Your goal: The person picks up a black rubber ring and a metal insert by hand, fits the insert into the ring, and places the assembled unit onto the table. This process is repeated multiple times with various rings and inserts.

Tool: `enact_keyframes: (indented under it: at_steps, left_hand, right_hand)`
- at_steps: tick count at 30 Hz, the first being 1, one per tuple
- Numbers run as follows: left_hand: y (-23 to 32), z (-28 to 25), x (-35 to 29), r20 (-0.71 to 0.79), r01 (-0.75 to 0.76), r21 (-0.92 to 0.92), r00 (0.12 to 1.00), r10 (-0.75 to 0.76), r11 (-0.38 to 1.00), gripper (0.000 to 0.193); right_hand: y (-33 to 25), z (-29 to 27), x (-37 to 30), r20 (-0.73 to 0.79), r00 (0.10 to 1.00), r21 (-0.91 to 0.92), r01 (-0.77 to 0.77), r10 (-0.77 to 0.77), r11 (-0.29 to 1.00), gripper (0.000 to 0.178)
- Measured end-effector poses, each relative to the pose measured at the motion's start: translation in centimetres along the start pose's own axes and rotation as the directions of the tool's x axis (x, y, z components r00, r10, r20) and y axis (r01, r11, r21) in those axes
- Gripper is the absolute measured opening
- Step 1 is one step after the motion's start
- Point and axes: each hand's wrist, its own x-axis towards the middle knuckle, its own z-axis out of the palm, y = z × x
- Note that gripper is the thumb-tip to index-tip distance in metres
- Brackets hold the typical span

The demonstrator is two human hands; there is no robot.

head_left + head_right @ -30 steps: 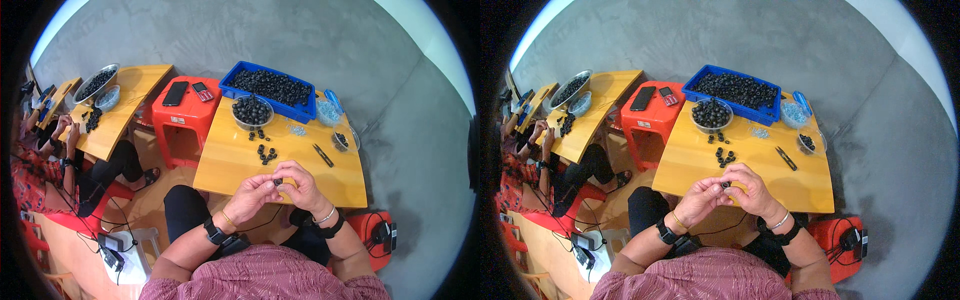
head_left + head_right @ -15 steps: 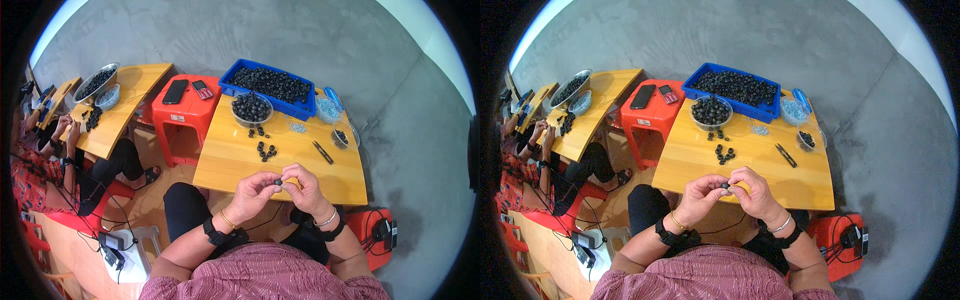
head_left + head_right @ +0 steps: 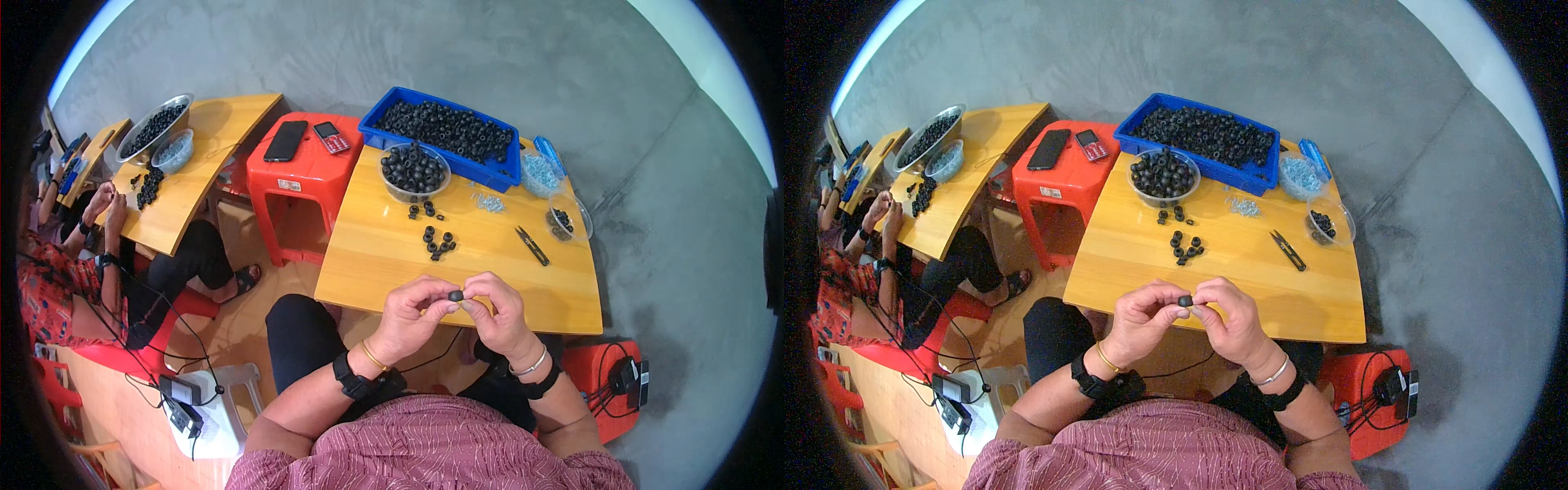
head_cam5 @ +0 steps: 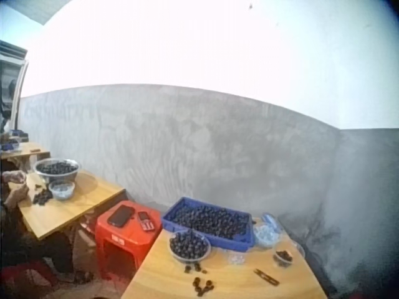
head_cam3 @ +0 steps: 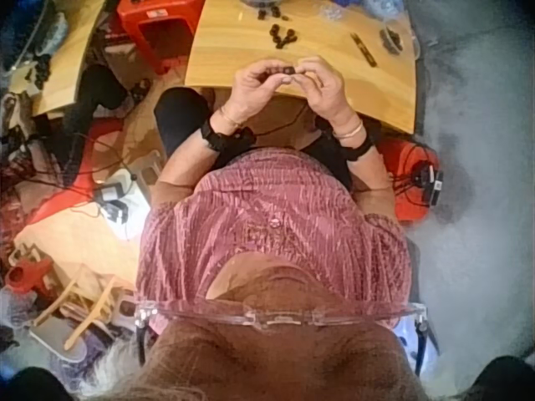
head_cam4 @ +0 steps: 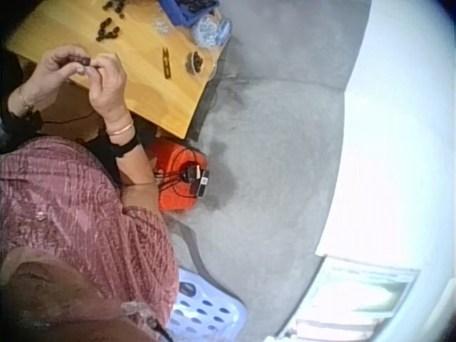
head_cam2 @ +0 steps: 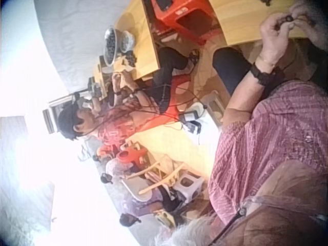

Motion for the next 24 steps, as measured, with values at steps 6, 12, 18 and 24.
enact_keyframes:
  at_steps: [6, 12, 18, 24]
  left_hand:
    - [-0.3, 0.4, 0.4, -0.014, 0.108, -0.106, 0.994, -0.110, 0.988, 0.014]
    - [-2.2, -0.3, -0.1, 0.036, 0.282, -0.324, 0.957, -0.286, 0.903, 0.011]
    - [-3.8, -1.5, 0.2, 0.082, 0.311, -0.440, 0.948, -0.308, 0.842, 0.011]
    - [-5.4, -1.9, 0.8, 0.092, 0.334, -0.540, 0.936, -0.341, 0.773, 0.011]
  right_hand:
    - [-0.5, -0.3, 0.6, 0.008, 0.986, -0.308, 0.158, -0.164, 0.938, 0.011]
    - [1.9, -0.8, 0.2, 0.034, 0.996, -0.211, -0.068, 0.077, 0.975, 0.006]
    - [12.3, -5.9, 1.8, -0.191, 0.884, -0.394, -0.467, 0.427, 0.791, 0.008]
    - [17.5, -7.3, 5.5, -0.097, 0.885, -0.563, -0.426, 0.455, 0.709, 0.010]
